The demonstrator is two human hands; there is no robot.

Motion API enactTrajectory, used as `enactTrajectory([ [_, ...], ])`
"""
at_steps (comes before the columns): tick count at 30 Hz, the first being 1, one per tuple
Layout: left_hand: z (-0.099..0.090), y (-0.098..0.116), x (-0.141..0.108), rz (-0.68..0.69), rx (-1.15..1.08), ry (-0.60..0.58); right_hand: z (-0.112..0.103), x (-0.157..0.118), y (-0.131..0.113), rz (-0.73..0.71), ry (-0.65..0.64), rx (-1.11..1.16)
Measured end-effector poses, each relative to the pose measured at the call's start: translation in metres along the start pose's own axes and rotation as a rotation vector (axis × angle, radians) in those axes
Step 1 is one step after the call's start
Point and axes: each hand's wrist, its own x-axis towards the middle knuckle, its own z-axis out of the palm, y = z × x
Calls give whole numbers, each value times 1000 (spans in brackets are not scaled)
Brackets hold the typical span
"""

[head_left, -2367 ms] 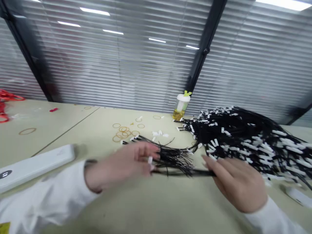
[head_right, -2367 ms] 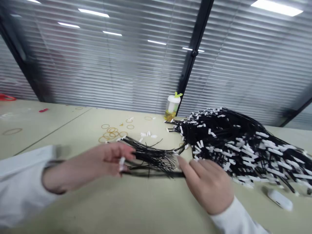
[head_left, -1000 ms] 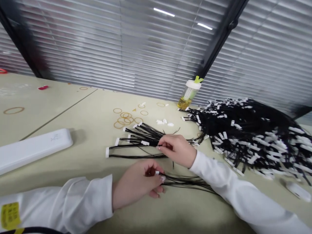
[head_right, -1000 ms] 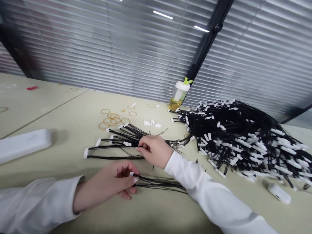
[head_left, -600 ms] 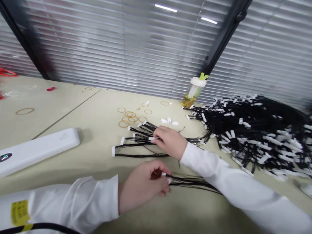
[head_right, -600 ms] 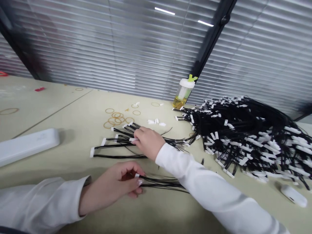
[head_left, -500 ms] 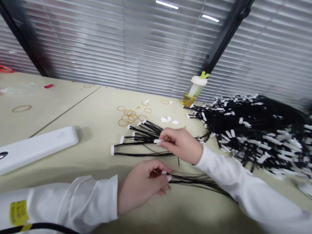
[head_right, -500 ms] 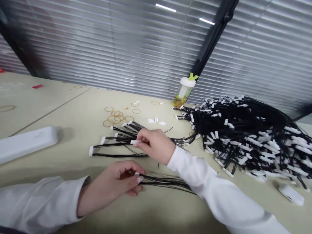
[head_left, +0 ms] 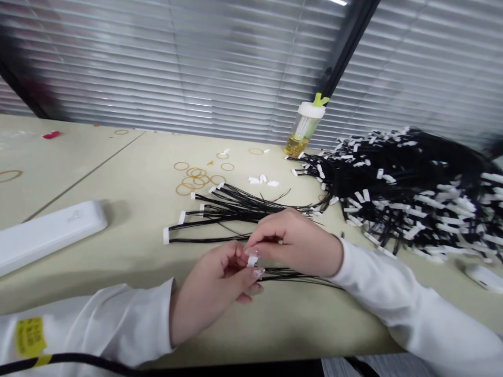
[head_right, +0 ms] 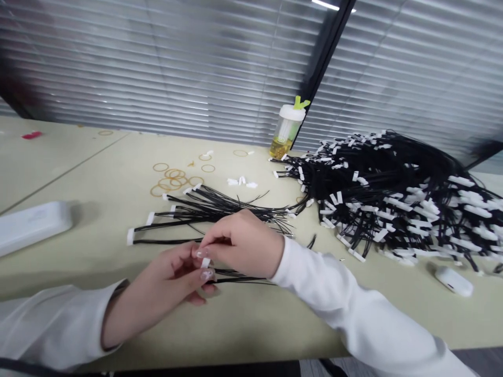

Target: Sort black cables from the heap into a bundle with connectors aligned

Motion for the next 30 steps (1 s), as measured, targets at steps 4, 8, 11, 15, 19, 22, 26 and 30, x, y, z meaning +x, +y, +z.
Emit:
enactTrajectory([
  [4,2,6,0,-26,20,19,5,-2,4,83,-45,196],
  [8,1,4,0,-37,24,41,2,-9,16,90,-35,120],
  [11,-1,2,0,-37,30,13,1,-14,23,-54,-153,6],
  [15,-3,4,1,-36,80,10,9,-18,23,-127,-211,6],
  [19,-4,5,0,-18,148,15,15,-22,21,-54,-206,-51],
  [22,-7,4,-1,44,197,1,17,-26,22,-24,-170,-96],
  [26,-10,4,-1,160,269,-13,17,-30,21,-98,-66,-248],
  [30,-10,6,1,118,203,4,12,-31,18,-250,78,-537],
])
